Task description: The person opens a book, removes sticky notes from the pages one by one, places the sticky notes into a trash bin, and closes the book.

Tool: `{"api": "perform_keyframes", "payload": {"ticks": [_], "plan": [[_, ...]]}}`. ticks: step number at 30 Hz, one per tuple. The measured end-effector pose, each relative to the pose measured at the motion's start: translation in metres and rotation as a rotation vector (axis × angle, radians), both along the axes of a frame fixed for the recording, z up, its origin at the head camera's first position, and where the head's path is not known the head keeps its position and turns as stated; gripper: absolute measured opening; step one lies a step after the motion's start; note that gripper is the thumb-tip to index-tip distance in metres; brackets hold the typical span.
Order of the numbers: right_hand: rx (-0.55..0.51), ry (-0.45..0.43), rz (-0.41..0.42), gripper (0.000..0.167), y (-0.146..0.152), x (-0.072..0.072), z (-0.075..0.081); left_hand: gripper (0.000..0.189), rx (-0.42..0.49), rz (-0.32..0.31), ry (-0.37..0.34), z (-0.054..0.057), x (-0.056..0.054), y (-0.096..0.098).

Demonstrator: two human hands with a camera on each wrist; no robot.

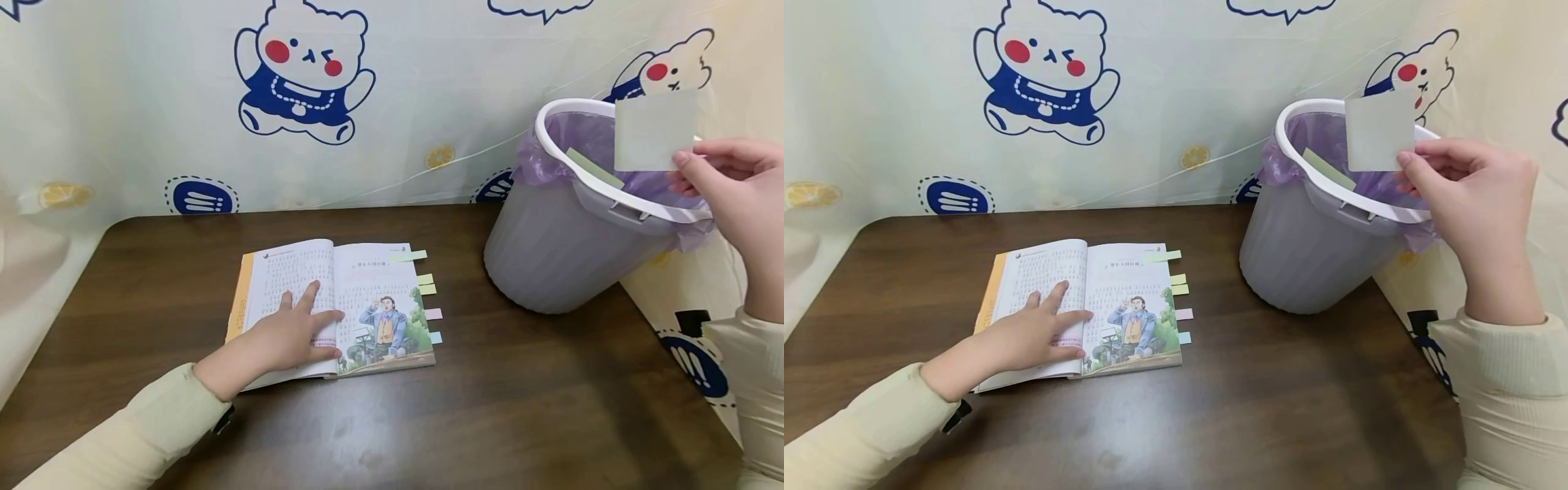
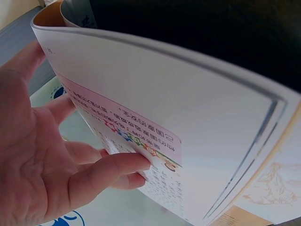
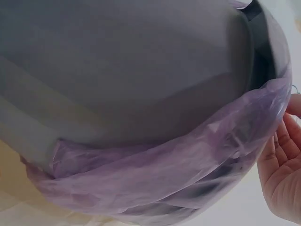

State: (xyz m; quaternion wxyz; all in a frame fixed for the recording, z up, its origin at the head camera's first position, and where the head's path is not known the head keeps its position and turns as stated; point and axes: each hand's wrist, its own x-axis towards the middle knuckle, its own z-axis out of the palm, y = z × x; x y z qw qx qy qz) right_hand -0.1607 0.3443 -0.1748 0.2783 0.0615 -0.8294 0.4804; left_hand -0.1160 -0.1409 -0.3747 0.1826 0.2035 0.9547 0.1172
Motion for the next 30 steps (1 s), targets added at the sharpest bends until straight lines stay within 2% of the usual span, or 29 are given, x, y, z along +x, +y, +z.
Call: {"api": "perform_keyframes", "payload": {"ticks": [7,10,11,15,19,30], "plan": [[0.149,-0.157,-0.087,0.032,0.0006,-0.0026,0.0058,0.067,0.007,0.002,0.001,0.0027,-0.0004,0.0008],[0.268,-0.236,-0.137,0.013,0.0003,-0.0047,0.0075,0.067,0.009,0.001,0.004,0.0025,0.0002,0.0008],[0.312,-0.258,-0.148,0.011,0.0004,-0.0055,0.0077,0.067,0.01,0.001,0.005,0.0025,0.0004,0.0007],[0.486,-0.325,-0.176,0.045,0.0004,-0.0079,0.0081,0.067,0.011,0.003,0.004,0.0026,0.0007,0.0005],[0.594,-0.338,-0.179,0.044,0.0004,-0.0086,0.0075,0.066,0.009,0.005,0.005,0.0029,0.0013,0.0009],[0.591,-0.312,-0.168,0.035,0.0041,-0.009,0.0039,0.067,0.004,-0.001,0.001,0.0043,0.0013,0.0013]]}}
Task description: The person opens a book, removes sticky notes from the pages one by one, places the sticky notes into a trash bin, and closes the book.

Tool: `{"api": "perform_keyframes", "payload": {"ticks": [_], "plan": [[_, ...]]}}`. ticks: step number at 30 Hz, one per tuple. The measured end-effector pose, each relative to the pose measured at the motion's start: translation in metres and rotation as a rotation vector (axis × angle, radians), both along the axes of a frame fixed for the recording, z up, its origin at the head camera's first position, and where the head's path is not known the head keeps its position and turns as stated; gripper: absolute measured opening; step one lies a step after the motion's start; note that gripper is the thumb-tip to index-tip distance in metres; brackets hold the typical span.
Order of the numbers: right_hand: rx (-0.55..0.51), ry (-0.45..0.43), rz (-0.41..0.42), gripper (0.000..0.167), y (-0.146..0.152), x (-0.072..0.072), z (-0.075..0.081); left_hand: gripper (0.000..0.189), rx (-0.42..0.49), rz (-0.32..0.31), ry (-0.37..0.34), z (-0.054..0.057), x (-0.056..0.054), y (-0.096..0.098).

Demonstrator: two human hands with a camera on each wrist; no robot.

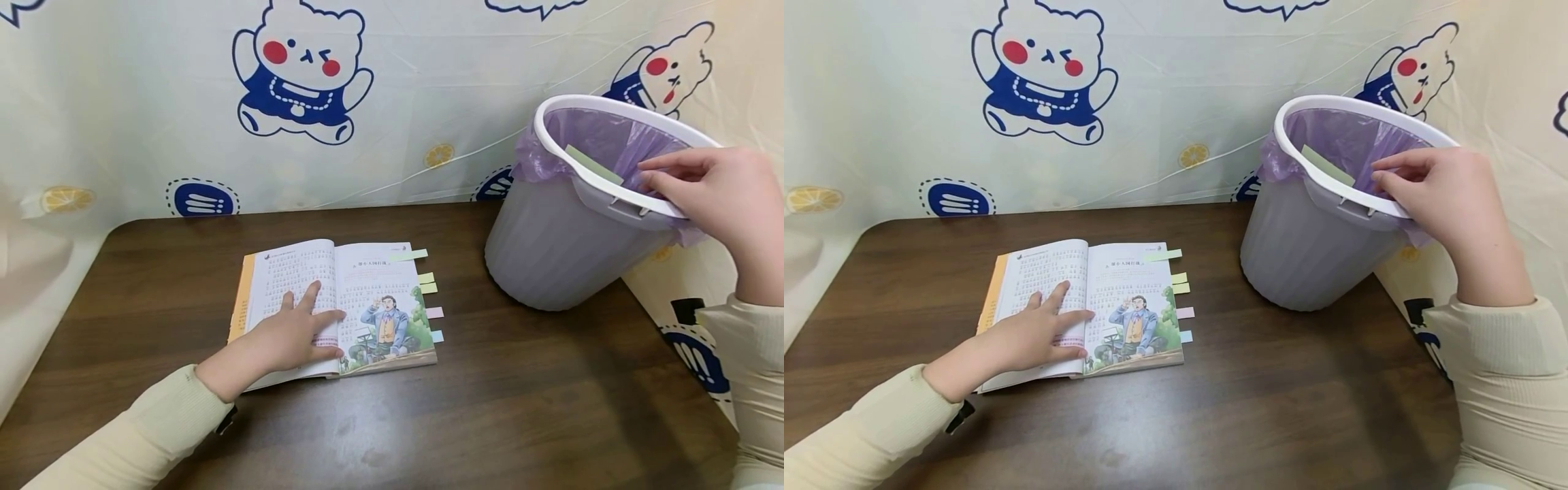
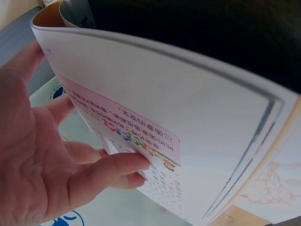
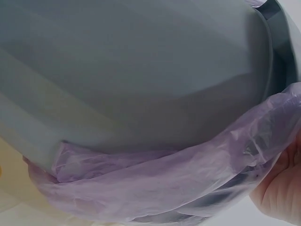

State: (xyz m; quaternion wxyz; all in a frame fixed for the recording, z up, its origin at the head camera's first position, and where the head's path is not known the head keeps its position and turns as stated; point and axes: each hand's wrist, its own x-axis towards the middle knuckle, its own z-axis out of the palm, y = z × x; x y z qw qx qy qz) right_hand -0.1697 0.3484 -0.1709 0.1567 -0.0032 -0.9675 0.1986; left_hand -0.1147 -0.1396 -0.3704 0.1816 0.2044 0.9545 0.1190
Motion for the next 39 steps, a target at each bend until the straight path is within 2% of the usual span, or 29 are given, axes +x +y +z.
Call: {"api": "perform_keyframes", "payload": {"ticks": [6,8,12,18,22,27,33,39], "plan": [[-0.056,0.0,-0.025,0.029,-0.006,0.002,0.005,0.066,0.004,0.001,-0.002,0.001,0.0,0.0],[-0.071,0.025,-0.015,0.032,-0.008,0.003,0.005,0.066,0.006,0.004,-0.004,0.001,0.0,0.0],[-0.096,0.083,0.006,0.028,-0.013,0.005,0.007,0.066,0.001,0.005,-0.004,0.001,0.001,0.0],[-0.213,0.169,0.029,0.017,-0.021,0.009,0.007,0.067,0.0,-0.001,-0.006,0.0,0.001,0.001],[-0.292,0.261,0.088,0.021,-0.028,0.012,0.008,0.066,0.012,-0.009,-0.008,0.0,0.0,-0.001],[-0.344,0.329,0.181,0.019,-0.046,0.02,0.011,0.067,0.017,-0.019,-0.026,0.002,-0.002,-0.003],[-0.3,0.447,0.365,0.017,-0.071,0.028,0.005,0.069,0.019,-0.041,-0.059,0.004,-0.003,-0.004],[-0.233,0.502,0.504,0.016,-0.093,0.034,0.001,0.068,0.022,-0.058,-0.078,0.006,-0.004,-0.006]]}}
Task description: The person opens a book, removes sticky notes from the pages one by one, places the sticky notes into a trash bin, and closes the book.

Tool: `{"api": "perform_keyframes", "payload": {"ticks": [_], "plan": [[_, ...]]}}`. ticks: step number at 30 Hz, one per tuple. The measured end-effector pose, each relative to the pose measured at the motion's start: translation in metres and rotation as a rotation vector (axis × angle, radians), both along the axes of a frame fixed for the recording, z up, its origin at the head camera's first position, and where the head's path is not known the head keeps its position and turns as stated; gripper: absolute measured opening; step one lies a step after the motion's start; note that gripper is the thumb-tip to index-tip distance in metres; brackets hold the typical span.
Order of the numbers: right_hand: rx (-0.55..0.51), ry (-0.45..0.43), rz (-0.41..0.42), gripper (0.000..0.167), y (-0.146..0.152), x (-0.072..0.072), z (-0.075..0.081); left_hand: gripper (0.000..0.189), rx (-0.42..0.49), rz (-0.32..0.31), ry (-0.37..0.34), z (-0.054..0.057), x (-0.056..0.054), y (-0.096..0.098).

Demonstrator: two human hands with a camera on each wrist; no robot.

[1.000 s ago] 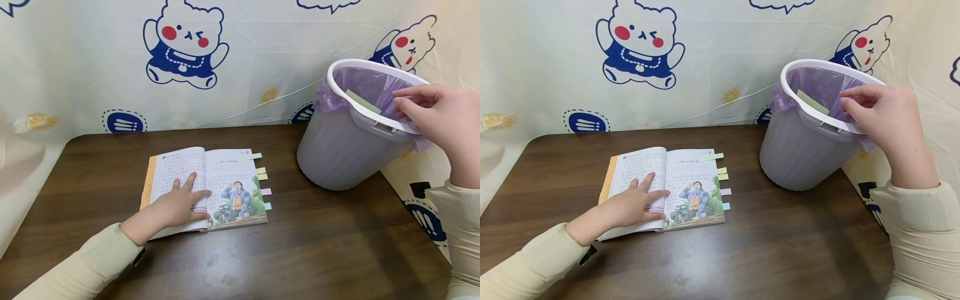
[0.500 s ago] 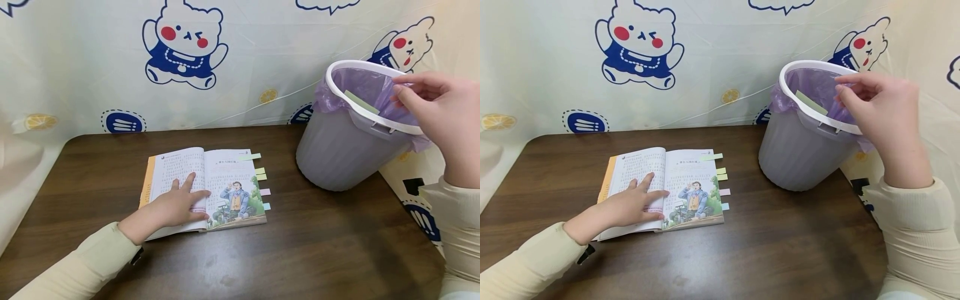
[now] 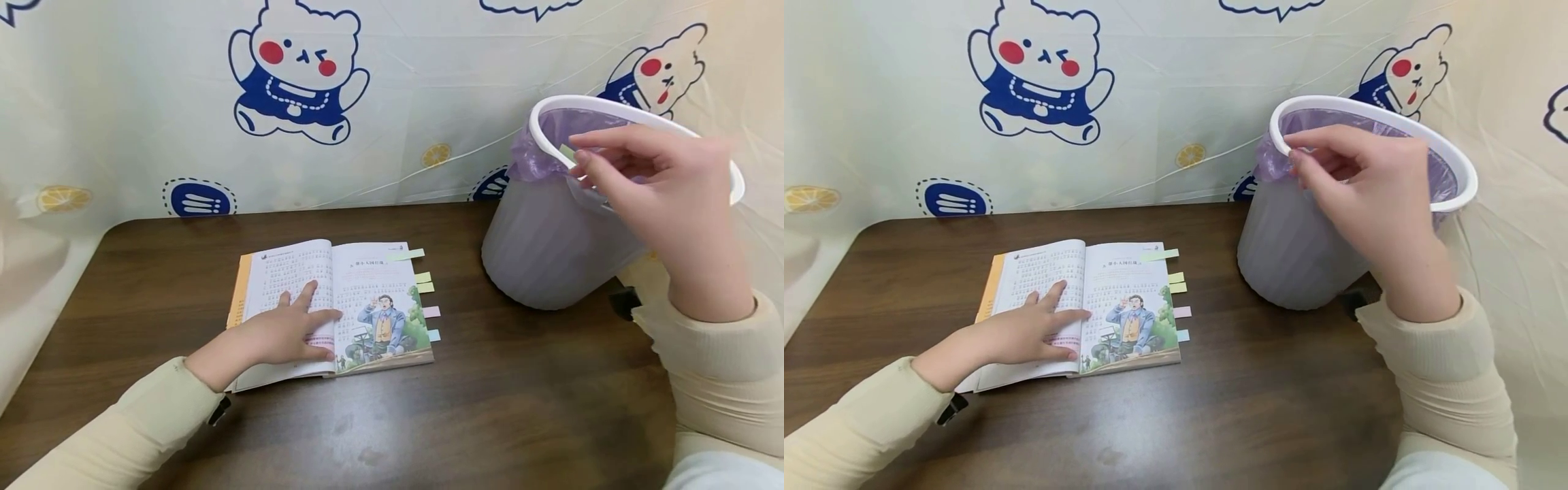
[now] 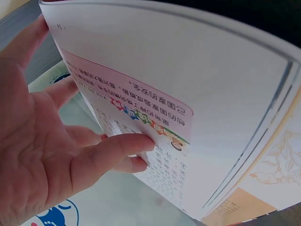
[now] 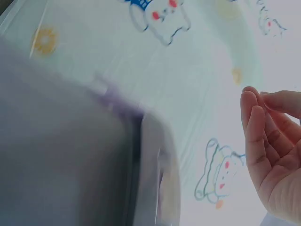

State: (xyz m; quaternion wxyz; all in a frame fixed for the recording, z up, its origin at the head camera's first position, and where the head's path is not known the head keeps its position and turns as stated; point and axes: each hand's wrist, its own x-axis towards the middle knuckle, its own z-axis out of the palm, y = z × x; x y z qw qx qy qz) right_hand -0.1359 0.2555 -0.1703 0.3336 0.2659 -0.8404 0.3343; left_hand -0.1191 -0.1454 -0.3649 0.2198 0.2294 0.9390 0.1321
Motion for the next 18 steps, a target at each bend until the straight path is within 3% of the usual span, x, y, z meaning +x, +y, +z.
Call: {"api": "perform_keyframes", "payload": {"ticks": [6,12,18], "plan": [[0.041,0.004,0.079,0.015,-0.026,-0.005,-0.013,0.068,0.01,-0.008,-0.012,0.0,0.0,-0.003],[0.096,-0.107,0.121,0.015,-0.048,-0.026,-0.037,0.07,0.033,-0.035,-0.025,0.001,-0.006,-0.006],[0.108,-0.262,0.182,0.012,-0.063,-0.057,-0.075,0.071,0.055,-0.025,-0.046,0.002,-0.005,-0.007]]}}
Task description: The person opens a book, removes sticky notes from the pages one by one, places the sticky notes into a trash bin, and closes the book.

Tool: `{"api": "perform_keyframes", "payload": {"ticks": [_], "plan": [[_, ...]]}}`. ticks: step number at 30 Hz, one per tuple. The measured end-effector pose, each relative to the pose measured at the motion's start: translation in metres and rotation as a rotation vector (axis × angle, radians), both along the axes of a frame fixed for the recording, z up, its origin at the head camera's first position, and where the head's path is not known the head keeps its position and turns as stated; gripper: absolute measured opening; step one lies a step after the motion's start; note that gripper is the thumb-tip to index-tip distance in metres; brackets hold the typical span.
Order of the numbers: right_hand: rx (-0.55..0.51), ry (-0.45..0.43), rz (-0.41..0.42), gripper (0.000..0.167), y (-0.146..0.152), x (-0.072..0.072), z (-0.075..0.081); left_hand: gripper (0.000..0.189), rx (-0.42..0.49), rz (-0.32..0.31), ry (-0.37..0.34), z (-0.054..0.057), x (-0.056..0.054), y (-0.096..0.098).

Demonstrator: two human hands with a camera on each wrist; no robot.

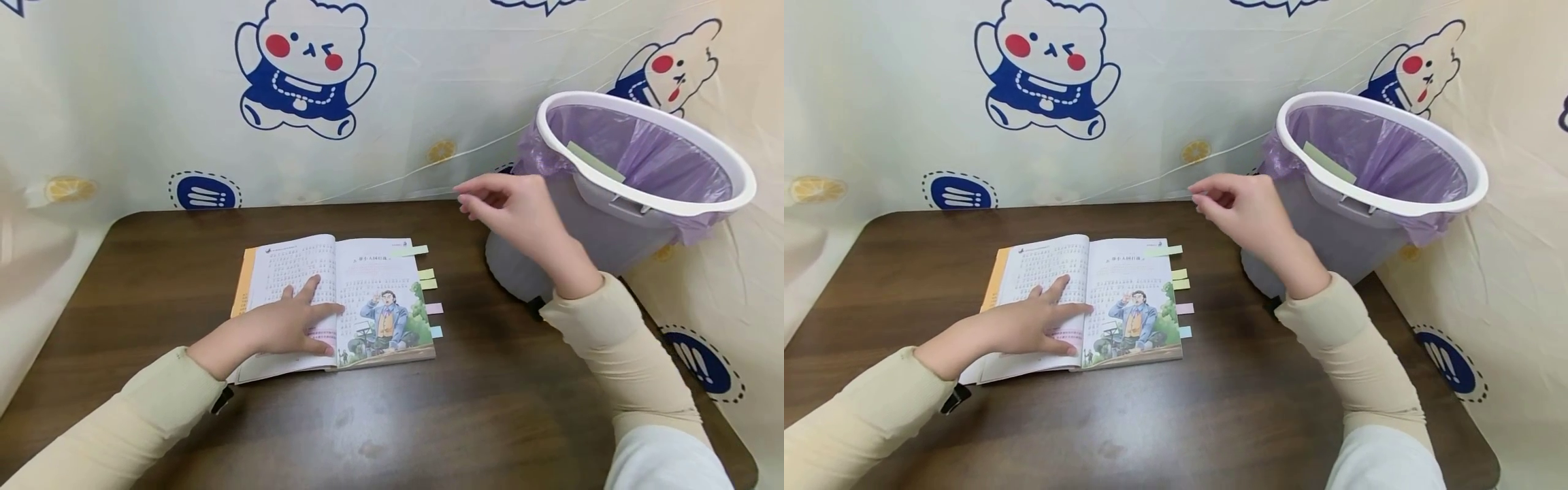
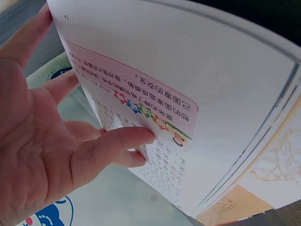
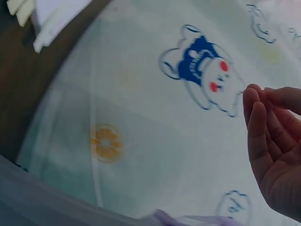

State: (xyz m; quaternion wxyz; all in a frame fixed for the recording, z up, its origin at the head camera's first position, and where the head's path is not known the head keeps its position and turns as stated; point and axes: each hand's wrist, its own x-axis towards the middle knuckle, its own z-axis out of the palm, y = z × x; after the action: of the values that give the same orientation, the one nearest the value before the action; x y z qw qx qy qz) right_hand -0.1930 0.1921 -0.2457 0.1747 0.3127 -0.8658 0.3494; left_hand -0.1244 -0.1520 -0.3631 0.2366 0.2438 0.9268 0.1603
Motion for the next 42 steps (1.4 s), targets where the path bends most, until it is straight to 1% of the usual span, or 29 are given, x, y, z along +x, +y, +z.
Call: {"api": "perform_keyframes", "payload": {"ticks": [3,7,15,19,25,29,33,42], "plan": [[0.027,-0.093,0.012,0.012,-0.004,-0.015,-0.019,0.071,0.004,0.003,0.0,0.0,0.002,0.001],[0.091,-0.2,0.005,0.014,-0.009,-0.029,-0.042,0.072,-0.006,0.016,0.002,-0.001,0.003,0.001],[0.184,-0.333,0.013,0.019,-0.021,-0.057,-0.084,0.071,-0.016,0.017,0.02,0.0,0.003,0.003],[0.243,-0.418,-0.03,0.021,-0.028,-0.068,-0.103,0.071,-0.016,0.013,0.023,0.0,0.003,0.004],[0.331,-0.491,-0.1,0.022,-0.037,-0.081,-0.129,0.072,-0.023,0.019,0.025,-0.001,0.004,0.004],[0.377,-0.519,-0.128,0.024,-0.041,-0.085,-0.14,0.072,-0.025,0.029,0.02,-0.001,0.005,0.004],[0.404,-0.526,-0.14,0.023,-0.043,-0.085,-0.147,0.072,-0.023,0.03,0.015,-0.002,0.005,0.005],[0.383,-0.52,-0.135,0.019,-0.043,-0.086,-0.154,0.072,-0.027,0.039,0.016,-0.001,0.004,0.004]]}}
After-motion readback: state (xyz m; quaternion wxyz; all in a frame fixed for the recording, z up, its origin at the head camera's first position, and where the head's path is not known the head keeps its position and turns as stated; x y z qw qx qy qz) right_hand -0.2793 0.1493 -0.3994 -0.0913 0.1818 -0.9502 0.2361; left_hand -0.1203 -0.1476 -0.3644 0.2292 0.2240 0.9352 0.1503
